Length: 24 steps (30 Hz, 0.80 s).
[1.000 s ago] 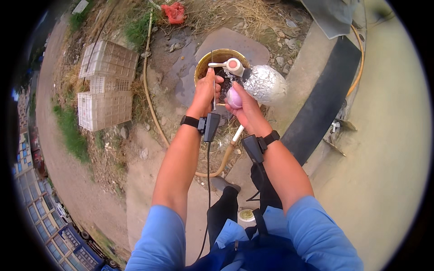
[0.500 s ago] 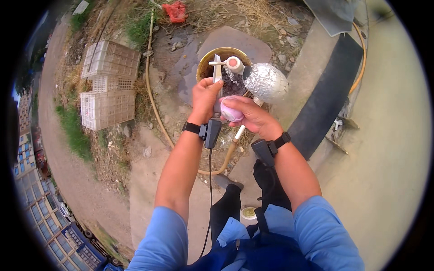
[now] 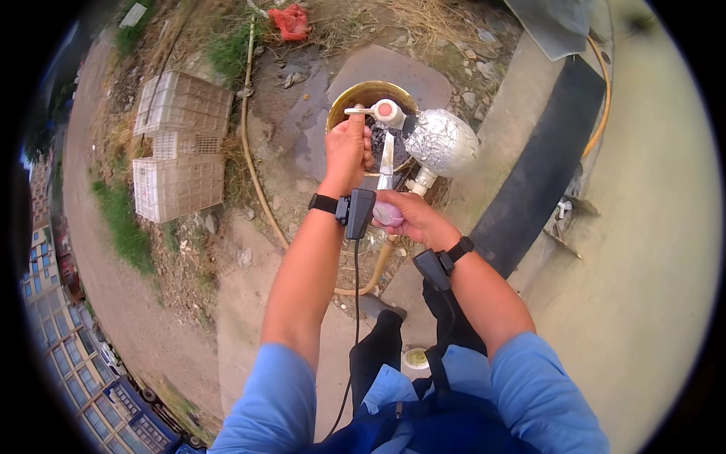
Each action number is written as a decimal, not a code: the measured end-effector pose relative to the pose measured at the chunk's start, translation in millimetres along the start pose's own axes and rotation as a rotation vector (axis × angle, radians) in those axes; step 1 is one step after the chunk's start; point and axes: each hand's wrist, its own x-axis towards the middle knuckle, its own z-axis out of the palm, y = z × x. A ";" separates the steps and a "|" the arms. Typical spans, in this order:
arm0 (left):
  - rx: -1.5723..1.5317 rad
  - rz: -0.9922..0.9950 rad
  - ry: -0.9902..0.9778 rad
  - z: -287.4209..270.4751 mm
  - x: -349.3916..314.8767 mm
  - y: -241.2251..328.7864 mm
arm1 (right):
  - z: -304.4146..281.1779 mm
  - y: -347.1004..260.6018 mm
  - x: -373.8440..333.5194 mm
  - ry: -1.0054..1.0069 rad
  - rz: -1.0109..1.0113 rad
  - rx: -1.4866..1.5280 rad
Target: The person peels an onion by hand using a knife and then rinses it in a bucket of water.
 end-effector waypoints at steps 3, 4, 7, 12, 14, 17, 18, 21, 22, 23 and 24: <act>-0.159 -0.234 -0.119 7.6 14.5 1.0 | -2.6 26.0 0.8 -0.036 0.054 0.007; -0.144 -0.195 -0.116 16.1 15.6 2.9 | -1.0 31.8 -2.8 -0.022 0.070 -0.003; -0.119 -0.055 -0.045 46.8 15.4 6.2 | -0.9 48.2 -5.2 0.012 0.123 -0.037; -0.172 -0.172 -0.160 26.7 24.3 2.4 | -4.7 59.4 -7.5 0.030 0.143 -0.011; -0.205 -0.217 -0.187 19.7 26.3 -1.5 | -5.5 60.3 -9.3 0.026 0.138 0.002; -0.140 -0.165 -0.176 21.1 26.7 -2.8 | -4.8 56.3 -13.1 0.016 0.139 0.004; -0.073 -0.091 -0.139 34.4 19.9 1.1 | -5.6 55.2 -14.4 0.018 0.136 0.006; 0.026 -0.050 -0.092 35.6 18.0 4.3 | -7.5 54.3 -14.8 0.033 0.128 0.013; 0.042 -0.066 -0.085 32.2 19.2 4.3 | -7.4 54.4 -15.0 0.037 0.126 0.013; 0.034 -0.078 -0.068 31.1 20.5 3.4 | -7.7 54.4 -15.6 0.033 0.126 0.013; 0.025 -0.092 -0.050 30.4 20.9 4.1 | -8.0 54.5 -15.9 0.028 0.128 0.013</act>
